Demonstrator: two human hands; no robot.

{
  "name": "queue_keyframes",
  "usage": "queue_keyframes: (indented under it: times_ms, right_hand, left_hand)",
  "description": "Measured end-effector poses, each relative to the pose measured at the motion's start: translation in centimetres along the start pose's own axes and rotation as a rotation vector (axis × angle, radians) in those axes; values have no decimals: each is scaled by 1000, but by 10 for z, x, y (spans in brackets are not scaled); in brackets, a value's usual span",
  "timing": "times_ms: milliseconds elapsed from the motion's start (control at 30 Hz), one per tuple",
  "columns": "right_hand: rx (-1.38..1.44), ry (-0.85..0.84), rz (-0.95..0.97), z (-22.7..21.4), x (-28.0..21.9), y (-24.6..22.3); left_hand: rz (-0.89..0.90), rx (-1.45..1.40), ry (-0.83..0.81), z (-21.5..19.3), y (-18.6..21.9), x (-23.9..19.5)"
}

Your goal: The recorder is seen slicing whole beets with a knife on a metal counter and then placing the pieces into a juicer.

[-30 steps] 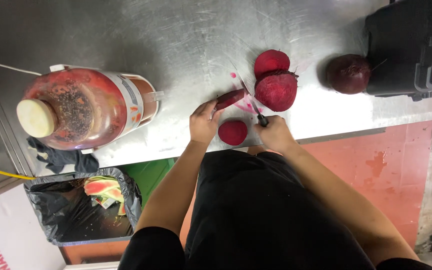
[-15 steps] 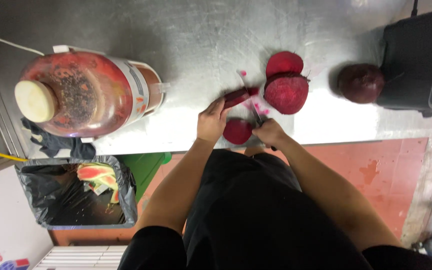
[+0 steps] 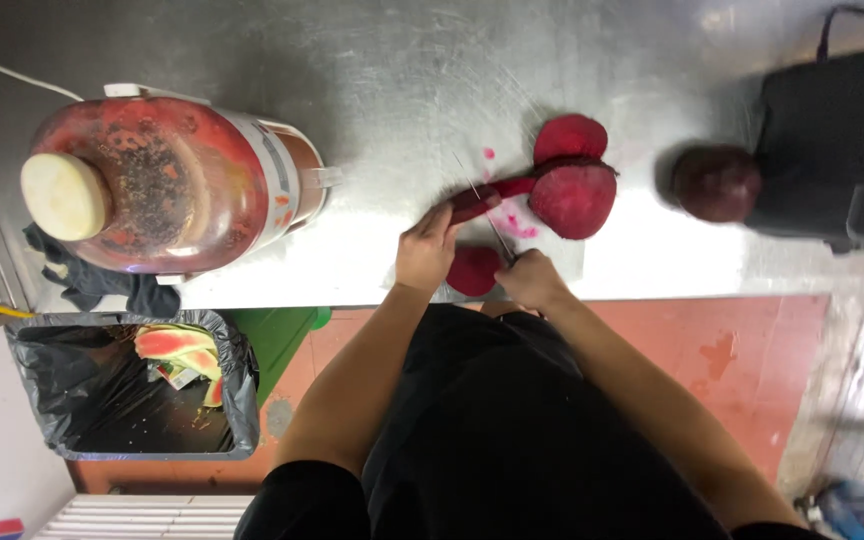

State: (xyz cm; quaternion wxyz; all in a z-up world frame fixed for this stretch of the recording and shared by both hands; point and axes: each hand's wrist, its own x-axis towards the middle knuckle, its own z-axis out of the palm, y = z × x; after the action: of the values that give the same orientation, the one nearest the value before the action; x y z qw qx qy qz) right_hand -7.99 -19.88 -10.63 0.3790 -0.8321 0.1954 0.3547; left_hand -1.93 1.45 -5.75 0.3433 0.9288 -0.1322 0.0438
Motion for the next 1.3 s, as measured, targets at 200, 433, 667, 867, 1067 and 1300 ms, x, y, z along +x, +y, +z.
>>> queue_keyframes:
  times_ms: [200, 433, 667, 867, 1067, 1300]
  right_hand:
    - [-158, -309, 340, -42, -30, -74]
    - [86, 37, -62, -48, -69, -71]
    - [-187, -116, -108, -31, -40, -53]
    - [-565, -198, -306, -27, -19, -44]
    - [-571, -262, -223, -14, 24, -8]
    - [-475, -307, -67, -32, 19, -30]
  left_hand:
    - [25, -26, -15, 2, -1, -1]
    - [-50, -15, 20, -11, 12, 0]
    - [-53, -50, 45, -9, -2, -2]
    - [-15, -46, 47, -12, -3, -7]
    - [-47, -34, 41, -13, 4, -8]
    - [-107, 36, 72, -16, 13, -4]
